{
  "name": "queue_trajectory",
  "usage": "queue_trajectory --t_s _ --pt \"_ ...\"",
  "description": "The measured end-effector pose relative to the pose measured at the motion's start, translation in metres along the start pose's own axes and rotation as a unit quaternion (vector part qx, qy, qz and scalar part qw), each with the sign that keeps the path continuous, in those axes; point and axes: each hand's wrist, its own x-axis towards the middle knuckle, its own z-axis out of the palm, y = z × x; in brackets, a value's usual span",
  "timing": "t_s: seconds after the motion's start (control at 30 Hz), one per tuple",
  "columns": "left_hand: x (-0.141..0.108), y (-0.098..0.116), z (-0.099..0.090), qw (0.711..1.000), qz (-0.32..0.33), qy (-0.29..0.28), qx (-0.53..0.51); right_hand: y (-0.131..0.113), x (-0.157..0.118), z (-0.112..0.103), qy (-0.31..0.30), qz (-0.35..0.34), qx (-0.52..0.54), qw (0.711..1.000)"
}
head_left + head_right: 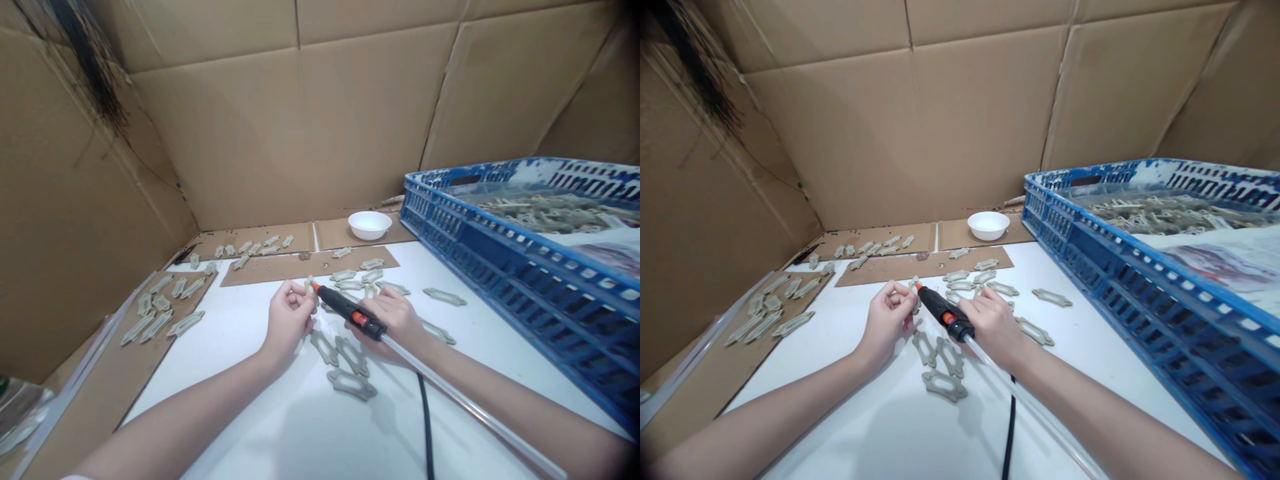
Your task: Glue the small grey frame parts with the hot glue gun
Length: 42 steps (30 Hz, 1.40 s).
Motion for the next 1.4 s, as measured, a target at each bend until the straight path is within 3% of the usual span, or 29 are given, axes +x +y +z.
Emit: queue_trajectory --t_s 1.13,1.4 --pt "-0.0012 0.0021 0.0003 1.0 0.017 -0.001 0.024 -0.0023 -0.0016 -0.0002 -0.001 -0.023 -0.02 1.0" --pt "-0.0024 0.0043 0.0007 0.999 0.03 0.01 0.044 -0.0053 -0.0004 -0.0015 0.034 -0.028 -0.033 0.998"
